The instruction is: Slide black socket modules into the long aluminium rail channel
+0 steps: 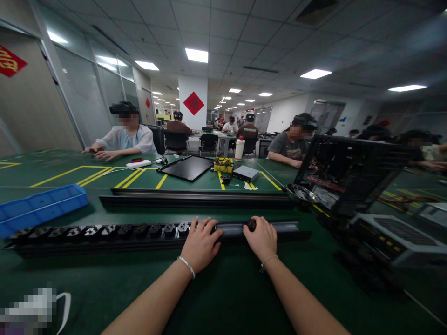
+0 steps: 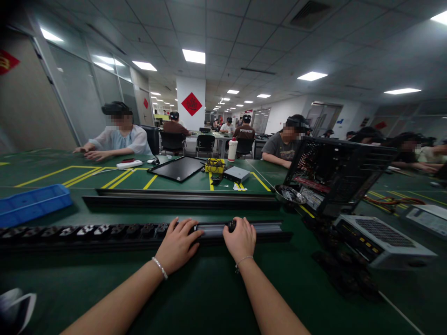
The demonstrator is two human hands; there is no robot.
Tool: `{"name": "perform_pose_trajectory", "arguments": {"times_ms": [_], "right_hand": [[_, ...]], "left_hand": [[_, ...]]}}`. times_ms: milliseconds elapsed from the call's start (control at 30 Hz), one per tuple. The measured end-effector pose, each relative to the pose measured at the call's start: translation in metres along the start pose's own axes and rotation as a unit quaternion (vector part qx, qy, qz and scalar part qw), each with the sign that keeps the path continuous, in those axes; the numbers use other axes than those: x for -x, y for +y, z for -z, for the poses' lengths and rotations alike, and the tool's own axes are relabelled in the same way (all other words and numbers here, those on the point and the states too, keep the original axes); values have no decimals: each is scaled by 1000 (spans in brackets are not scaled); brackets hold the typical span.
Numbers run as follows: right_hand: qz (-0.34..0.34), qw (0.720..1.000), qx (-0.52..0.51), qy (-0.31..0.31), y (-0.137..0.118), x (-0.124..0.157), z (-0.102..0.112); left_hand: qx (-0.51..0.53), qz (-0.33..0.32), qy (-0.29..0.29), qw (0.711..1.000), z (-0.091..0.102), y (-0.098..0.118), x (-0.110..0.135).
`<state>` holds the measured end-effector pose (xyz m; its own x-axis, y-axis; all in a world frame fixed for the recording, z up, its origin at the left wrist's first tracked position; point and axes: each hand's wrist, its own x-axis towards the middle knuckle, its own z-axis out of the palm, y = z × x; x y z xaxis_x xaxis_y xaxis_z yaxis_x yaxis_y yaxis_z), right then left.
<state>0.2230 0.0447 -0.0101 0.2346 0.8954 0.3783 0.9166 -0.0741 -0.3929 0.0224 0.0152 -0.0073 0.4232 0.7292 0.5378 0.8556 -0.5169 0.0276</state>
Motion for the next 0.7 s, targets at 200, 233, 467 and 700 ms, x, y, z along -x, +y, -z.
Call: {"name": "perform_pose_trajectory", "arguments": {"times_ms": [200, 233, 467, 700], "right_hand": [[2, 1000, -3, 8, -1, 1, 0], [3, 1000, -5, 9, -1, 2, 0], [5, 1000, -8, 2, -3, 3, 4], [4, 1000, -11, 2, -4, 2, 5]], "left_hand": [[-1, -4, 5, 1000, 1, 0, 0], [-1, -3, 4, 1000, 1, 0, 0], [-6, -6, 14, 1000, 0, 0, 0], [-5, -8, 12, 1000, 0, 0, 0]]}}
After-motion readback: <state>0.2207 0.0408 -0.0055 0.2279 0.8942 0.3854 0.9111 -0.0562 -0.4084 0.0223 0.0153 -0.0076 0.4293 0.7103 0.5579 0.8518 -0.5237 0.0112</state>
